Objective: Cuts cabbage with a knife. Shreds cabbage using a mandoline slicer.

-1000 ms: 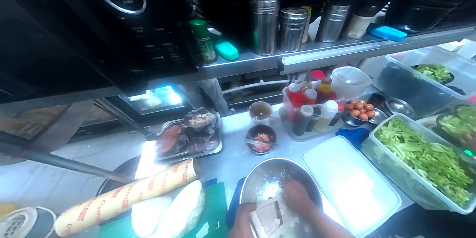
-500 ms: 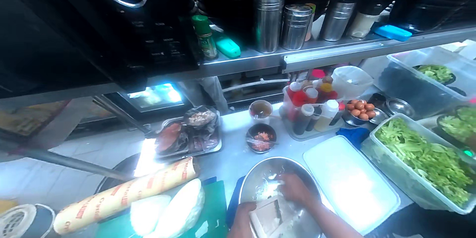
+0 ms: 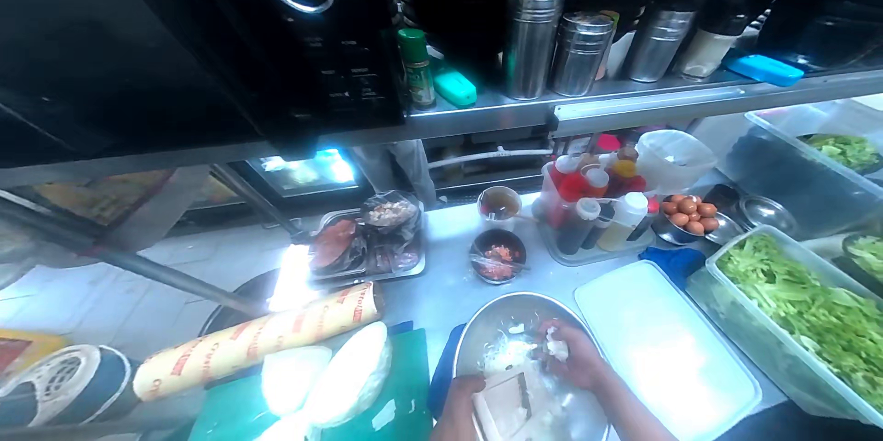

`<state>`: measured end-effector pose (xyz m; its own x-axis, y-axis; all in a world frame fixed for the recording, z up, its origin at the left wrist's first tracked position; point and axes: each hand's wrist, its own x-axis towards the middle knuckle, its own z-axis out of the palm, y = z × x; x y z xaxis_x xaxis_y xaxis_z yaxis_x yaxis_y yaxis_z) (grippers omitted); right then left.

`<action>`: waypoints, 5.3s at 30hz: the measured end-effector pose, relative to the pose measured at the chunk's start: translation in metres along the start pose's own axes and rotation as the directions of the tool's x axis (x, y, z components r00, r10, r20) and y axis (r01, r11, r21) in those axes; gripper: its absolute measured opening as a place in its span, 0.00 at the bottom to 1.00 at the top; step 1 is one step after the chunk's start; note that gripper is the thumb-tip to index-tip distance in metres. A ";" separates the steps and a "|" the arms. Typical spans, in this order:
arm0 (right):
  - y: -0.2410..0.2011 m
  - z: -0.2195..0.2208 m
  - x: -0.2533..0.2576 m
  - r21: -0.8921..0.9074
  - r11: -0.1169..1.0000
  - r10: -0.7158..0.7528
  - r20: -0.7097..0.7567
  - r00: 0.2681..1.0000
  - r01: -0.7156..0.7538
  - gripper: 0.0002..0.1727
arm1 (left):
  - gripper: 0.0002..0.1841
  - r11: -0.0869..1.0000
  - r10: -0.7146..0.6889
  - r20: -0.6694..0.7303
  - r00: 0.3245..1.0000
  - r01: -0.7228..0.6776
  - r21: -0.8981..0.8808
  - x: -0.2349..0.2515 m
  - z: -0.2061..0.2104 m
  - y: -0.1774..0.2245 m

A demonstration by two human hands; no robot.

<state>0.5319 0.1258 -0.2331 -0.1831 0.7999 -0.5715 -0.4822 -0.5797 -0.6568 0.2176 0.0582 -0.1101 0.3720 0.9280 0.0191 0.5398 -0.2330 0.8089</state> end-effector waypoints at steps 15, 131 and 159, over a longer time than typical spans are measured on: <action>0.004 0.054 0.057 -0.996 0.051 -0.297 -0.084 0.951 -0.072 0.18 | 0.54 0.999 -0.034 0.005 0.999 0.033 0.035 0.000 -0.006 0.005; 0.010 0.028 -0.049 -0.971 -0.090 -0.101 -0.213 0.972 -0.222 0.20 | 0.55 0.945 -0.132 -0.424 0.896 -0.015 -0.326 0.025 -0.071 0.000; 0.002 0.033 -0.013 -0.956 -0.201 -0.338 -0.139 0.931 -0.215 0.18 | 0.54 0.939 -0.139 -0.437 0.889 -0.021 -0.343 0.011 -0.072 -0.013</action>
<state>0.5049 0.1198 -0.2106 0.1109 0.9189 -0.3785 0.9550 -0.2040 -0.2153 0.1600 0.0927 -0.0783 -0.0746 0.9842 0.1608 0.2405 -0.1387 0.9607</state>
